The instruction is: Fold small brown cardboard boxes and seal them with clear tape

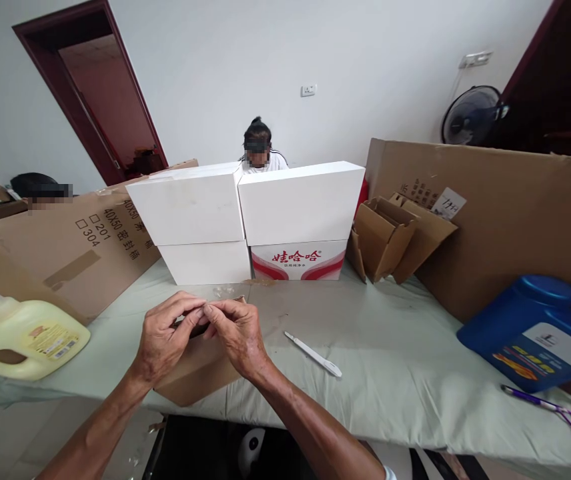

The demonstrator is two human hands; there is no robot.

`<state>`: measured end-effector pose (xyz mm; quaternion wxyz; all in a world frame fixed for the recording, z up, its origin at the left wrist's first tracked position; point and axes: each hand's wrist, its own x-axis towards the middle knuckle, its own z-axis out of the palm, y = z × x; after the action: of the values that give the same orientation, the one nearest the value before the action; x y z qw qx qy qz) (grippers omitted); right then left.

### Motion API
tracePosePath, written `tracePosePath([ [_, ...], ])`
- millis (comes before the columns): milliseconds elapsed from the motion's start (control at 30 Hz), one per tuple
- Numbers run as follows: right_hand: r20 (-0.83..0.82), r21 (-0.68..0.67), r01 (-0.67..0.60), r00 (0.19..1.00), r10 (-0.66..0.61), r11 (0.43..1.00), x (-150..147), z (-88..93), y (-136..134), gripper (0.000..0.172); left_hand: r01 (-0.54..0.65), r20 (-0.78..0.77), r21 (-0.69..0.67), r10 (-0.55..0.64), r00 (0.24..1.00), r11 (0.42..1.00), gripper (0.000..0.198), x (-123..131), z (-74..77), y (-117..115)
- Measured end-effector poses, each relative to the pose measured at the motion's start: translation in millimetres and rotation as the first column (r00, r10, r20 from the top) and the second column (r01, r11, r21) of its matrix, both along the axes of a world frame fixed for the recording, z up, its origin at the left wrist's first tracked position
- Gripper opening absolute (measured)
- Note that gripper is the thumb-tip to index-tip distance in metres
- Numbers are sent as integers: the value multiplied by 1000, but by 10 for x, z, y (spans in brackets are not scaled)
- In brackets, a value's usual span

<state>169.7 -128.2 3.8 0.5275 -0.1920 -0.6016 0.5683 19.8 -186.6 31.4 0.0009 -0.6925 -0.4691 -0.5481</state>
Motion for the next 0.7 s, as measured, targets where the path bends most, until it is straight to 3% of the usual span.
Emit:
tracePosePath([
  [233,10,119,79,997,-81,990,7,-81,-26,28,-18,-92,20,19,996,1000,20,9,-21,-5],
  [367,40,201,121,991,-131,972,36,-79,-35,27,16,3,-68,-15,1000,998,18,-36,16,-7],
  [500,62,171,-51,997,40,984,90,-52,-21,32,207,253,-299,-132,958,931,11,-149,85,-3],
  [600,103,97,-195,977,185,976,140,-8,-14,34,285,299,-363,-179,937,887,12,-223,126,-15],
  [667,141,155,-140,983,119,978,195,43,4,30,281,294,-384,-173,940,879,12,-281,136,-27],
  [700,149,222,-45,989,12,974,234,77,20,30,263,296,-391,-150,943,882,11,-319,134,-33],
])
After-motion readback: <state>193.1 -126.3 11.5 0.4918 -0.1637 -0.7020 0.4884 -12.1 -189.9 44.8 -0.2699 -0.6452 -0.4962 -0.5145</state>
